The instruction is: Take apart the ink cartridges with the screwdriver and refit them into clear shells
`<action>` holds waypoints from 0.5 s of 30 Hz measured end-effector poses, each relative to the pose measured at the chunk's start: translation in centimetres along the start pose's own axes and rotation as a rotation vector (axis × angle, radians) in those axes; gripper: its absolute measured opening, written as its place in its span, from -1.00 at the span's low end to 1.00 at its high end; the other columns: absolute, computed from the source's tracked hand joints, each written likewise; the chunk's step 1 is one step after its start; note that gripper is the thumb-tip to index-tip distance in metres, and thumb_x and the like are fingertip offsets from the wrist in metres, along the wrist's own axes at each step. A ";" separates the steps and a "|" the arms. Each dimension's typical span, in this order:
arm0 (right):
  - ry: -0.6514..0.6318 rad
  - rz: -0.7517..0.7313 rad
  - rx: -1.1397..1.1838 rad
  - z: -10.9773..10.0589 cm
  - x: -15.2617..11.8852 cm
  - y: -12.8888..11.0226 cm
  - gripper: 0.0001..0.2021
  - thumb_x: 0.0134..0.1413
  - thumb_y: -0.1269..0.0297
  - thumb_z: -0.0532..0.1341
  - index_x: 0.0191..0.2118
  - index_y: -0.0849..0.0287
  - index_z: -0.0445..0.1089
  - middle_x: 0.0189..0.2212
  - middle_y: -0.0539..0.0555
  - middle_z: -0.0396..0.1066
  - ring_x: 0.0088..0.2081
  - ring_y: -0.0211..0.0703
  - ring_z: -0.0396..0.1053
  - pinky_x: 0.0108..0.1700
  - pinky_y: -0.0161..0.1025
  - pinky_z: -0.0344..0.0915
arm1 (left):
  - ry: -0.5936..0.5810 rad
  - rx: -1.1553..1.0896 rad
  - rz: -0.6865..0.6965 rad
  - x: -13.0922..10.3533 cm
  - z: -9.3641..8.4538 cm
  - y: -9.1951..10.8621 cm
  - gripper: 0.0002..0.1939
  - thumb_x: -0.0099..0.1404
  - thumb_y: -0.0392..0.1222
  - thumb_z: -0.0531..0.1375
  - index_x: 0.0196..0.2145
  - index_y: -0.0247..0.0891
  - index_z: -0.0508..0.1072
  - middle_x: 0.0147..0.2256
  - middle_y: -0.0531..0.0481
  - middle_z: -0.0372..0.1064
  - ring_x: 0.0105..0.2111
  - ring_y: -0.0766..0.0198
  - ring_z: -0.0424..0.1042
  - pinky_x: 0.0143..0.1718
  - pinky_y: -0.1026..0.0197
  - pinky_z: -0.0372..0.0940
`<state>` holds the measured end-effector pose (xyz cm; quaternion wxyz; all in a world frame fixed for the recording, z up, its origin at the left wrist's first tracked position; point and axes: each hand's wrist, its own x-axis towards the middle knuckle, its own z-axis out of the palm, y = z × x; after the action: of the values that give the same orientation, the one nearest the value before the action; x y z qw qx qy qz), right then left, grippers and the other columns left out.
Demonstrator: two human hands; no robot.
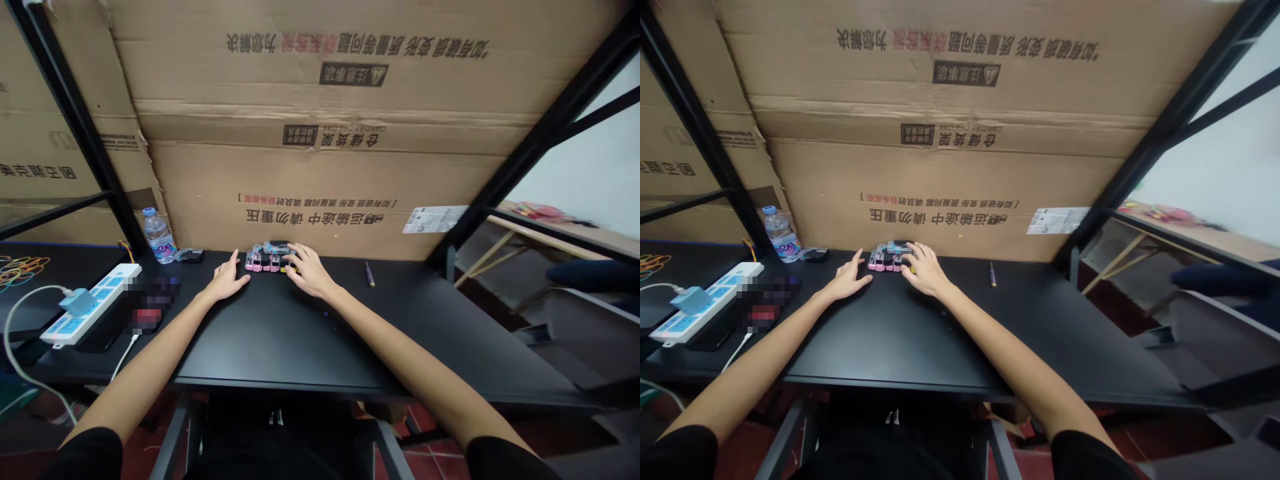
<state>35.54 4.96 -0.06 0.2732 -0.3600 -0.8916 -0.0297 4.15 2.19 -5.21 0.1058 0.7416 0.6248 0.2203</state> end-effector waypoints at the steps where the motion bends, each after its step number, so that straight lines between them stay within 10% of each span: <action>1: -0.024 0.006 -0.011 0.3 0.6 -0.4 -0.57 0.48 0.04 0.08 0.22 0.10 0.50 0.45 0.24 0.22 0.50 0.27 0.06 0.48 0.31 0.06 | 0.003 -0.009 0.015 0.0 0.1 0.1 0.00 0.45 0.16 0.16 0.58 -0.19 -0.30 0.43 -0.36 0.20 0.45 -0.26 0.14 0.40 -0.33 0.02; 9: -0.149 0.035 -0.082 3.0 2.8 -1.1 -0.46 0.44 -0.11 0.13 0.28 0.14 0.49 0.53 0.28 0.07 0.52 0.36 -0.02 0.45 0.39 0.11 | -0.022 -0.030 0.113 -0.4 0.3 0.6 -0.60 0.45 0.01 0.18 0.17 -0.11 0.33 0.24 -0.22 0.37 0.30 -0.14 0.32 0.33 -0.26 0.14; 15: -0.117 -0.022 -0.108 4.2 3.1 -0.9 -0.47 0.42 0.03 0.16 0.28 0.31 0.44 0.51 0.40 0.07 0.52 0.39 -0.01 0.49 0.33 0.07 | -0.045 -0.034 0.136 -0.6 0.4 0.9 -0.75 0.48 -0.03 0.15 0.05 -0.08 0.42 0.40 -0.17 0.19 0.45 -0.14 0.10 0.42 -0.33 -0.01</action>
<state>31.19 7.32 -1.89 0.2005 -0.3654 -0.9070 -0.0597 5.02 1.50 -5.28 0.1170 0.7853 0.5665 0.2207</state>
